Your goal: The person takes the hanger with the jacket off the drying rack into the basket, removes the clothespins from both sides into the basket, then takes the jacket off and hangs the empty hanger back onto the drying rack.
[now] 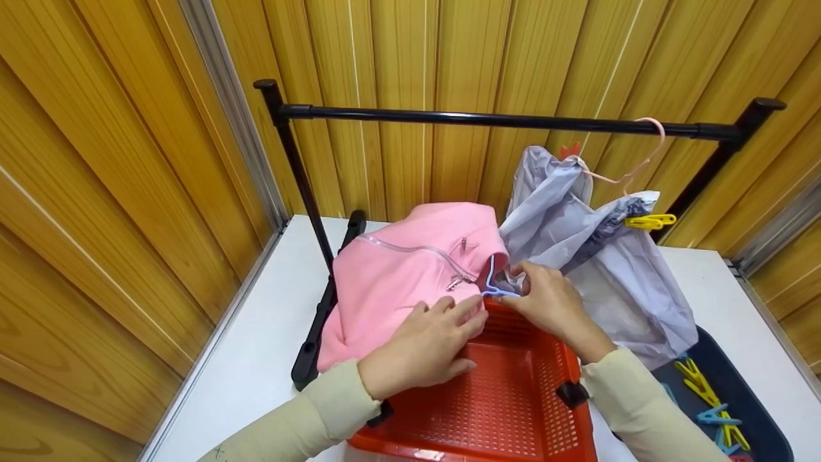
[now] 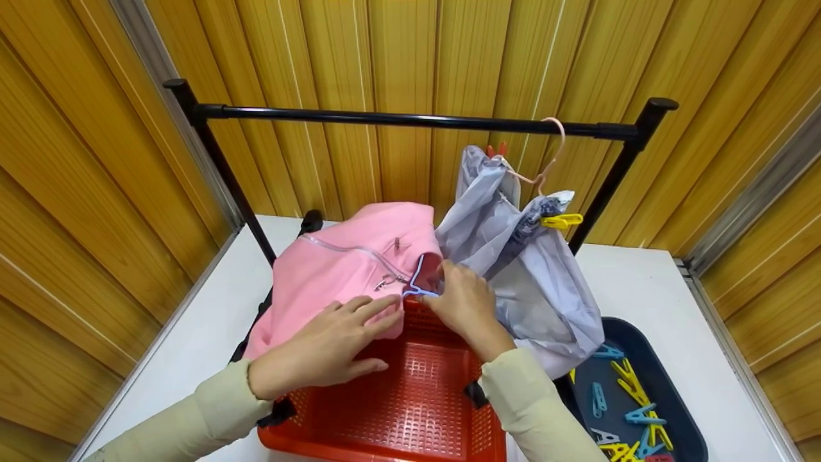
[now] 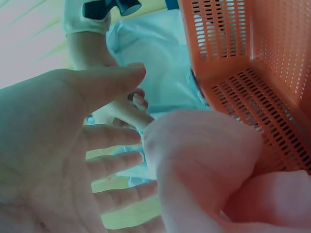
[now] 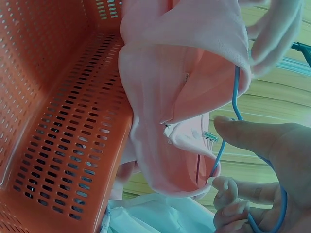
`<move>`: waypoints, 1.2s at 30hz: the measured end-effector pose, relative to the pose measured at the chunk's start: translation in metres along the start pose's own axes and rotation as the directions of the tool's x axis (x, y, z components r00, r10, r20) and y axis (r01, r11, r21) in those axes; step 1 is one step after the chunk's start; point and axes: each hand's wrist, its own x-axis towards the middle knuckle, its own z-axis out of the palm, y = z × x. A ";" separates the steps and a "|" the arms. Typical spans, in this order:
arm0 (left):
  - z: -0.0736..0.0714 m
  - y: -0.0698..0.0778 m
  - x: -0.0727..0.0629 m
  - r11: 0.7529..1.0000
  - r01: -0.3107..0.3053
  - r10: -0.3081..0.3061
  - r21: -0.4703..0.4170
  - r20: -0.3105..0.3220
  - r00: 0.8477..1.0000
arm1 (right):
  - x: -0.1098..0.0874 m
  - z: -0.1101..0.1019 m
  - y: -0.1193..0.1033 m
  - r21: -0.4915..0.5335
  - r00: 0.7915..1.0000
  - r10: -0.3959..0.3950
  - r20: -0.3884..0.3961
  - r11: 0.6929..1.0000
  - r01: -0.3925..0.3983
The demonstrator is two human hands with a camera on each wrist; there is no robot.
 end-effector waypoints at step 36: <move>0.006 0.002 0.025 0.943 -0.052 0.110 0.327 -0.162 0.981 | -0.005 0.003 -0.003 -0.029 0.999 -0.028 0.030 0.999 0.029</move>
